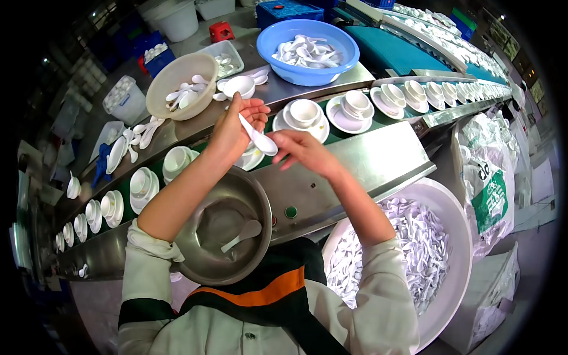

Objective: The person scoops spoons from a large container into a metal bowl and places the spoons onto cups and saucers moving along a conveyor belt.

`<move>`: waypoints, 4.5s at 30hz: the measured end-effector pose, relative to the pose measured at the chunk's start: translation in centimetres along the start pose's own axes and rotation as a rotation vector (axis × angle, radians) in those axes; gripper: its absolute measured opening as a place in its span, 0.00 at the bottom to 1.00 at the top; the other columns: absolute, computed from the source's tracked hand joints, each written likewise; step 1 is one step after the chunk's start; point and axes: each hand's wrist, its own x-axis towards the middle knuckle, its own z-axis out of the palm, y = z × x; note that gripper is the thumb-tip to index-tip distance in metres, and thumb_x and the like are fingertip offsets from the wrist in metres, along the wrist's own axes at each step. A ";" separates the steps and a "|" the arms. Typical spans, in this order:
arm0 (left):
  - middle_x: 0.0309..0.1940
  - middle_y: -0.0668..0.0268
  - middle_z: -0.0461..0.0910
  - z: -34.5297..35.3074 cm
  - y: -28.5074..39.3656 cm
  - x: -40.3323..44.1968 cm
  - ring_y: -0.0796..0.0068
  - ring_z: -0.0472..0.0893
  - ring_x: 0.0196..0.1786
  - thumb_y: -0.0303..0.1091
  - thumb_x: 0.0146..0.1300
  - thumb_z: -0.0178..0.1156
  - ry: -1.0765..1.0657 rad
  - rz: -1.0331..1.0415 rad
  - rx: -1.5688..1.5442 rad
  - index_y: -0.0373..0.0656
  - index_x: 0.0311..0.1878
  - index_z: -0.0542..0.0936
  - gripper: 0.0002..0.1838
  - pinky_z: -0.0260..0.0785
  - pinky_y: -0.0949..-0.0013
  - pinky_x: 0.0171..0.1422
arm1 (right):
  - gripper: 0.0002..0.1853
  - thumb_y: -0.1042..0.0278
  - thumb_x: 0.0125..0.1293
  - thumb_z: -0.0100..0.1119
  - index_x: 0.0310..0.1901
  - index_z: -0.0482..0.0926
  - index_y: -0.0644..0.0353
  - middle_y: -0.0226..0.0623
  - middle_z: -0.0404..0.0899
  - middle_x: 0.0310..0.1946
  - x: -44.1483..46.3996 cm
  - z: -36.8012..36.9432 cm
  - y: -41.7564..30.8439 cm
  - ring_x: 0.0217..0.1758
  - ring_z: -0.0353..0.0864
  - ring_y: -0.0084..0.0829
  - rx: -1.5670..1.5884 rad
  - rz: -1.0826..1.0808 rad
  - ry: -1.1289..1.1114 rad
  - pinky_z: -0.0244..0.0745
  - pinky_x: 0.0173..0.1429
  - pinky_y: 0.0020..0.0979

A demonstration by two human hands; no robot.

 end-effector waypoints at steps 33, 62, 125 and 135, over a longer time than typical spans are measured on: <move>0.36 0.69 0.74 -7.5 5.7 -12.5 0.82 0.73 0.41 0.32 0.59 0.58 -0.056 0.106 0.997 0.41 0.49 0.70 0.15 0.64 0.77 0.46 | 0.11 0.66 0.63 0.53 0.38 0.78 0.66 0.36 0.76 0.20 -1.1 -0.5 1.4 0.18 0.76 0.25 -0.497 -0.075 0.367 0.71 0.22 0.29; 0.60 0.52 0.62 4.6 -32.2 -16.4 0.62 0.63 0.61 0.25 0.52 0.46 -0.708 -0.597 0.811 0.34 0.67 0.49 0.36 0.50 0.73 0.65 | 0.33 0.51 0.58 0.56 0.60 0.62 0.62 0.56 0.70 0.53 -43.5 9.2 33.9 0.56 0.69 0.50 -0.116 0.983 1.172 0.65 0.58 0.39; 0.28 0.65 0.77 -7.2 0.4 -28.5 0.76 0.78 0.33 0.23 0.52 0.54 0.123 -0.716 0.107 0.34 0.35 0.77 0.07 0.70 0.74 0.38 | 0.10 0.74 0.65 0.47 0.44 0.75 0.69 0.47 0.72 0.53 -21.0 -1.4 0.4 0.46 0.77 0.32 -0.277 -0.236 0.829 0.75 0.50 0.30; 0.33 0.67 0.74 -22.6 8.3 -40.3 0.81 0.73 0.34 0.29 0.54 0.55 0.446 -0.638 0.168 0.35 0.42 0.74 0.13 0.65 0.75 0.37 | 0.11 0.69 0.58 0.58 0.42 0.78 0.61 0.43 0.74 0.51 9.1 22.3 8.6 0.49 0.76 0.38 -0.906 -0.581 -0.377 0.72 0.49 0.31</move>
